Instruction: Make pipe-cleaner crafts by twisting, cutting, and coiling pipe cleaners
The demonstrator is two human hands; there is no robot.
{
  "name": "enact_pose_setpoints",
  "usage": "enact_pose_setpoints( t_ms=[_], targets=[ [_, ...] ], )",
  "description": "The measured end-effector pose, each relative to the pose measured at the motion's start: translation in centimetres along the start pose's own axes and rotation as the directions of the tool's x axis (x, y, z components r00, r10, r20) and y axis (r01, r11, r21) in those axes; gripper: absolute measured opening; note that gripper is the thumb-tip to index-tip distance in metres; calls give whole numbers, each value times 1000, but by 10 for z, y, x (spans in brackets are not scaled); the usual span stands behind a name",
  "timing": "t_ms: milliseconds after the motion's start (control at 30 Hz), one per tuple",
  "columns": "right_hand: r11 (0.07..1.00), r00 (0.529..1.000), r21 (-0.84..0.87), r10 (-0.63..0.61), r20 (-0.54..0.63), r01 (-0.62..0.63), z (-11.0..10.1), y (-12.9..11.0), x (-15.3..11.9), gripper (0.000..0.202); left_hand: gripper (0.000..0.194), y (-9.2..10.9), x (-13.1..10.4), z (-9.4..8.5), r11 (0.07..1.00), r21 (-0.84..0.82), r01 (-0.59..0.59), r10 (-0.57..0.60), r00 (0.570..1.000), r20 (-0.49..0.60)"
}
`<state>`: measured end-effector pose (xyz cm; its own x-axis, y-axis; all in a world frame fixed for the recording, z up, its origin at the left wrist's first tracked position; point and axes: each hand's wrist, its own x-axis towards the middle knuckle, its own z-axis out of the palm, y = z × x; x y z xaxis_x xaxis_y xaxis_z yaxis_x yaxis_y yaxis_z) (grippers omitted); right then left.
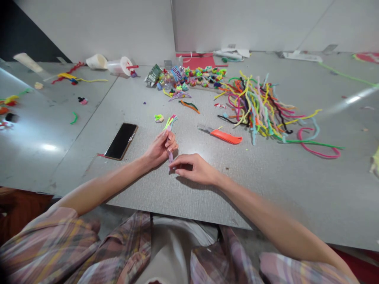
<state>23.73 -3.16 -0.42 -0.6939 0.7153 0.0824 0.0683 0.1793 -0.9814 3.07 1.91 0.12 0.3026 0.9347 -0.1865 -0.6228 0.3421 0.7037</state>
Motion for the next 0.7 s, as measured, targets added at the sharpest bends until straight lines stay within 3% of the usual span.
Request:
enact_pose_setpoints(
  t_ms=[500, 700],
  targets=[
    [996, 996, 48, 75, -57, -72, 1, 7, 2, 21, 37, -1, 0, -2, 999, -36, 14, -14, 1000, 4],
    [991, 990, 61, 122, -64, -119, 2, 6, 2, 23, 38, -3, 2, -7, 999, -30, -15, 18, 997, 72]
  ],
)
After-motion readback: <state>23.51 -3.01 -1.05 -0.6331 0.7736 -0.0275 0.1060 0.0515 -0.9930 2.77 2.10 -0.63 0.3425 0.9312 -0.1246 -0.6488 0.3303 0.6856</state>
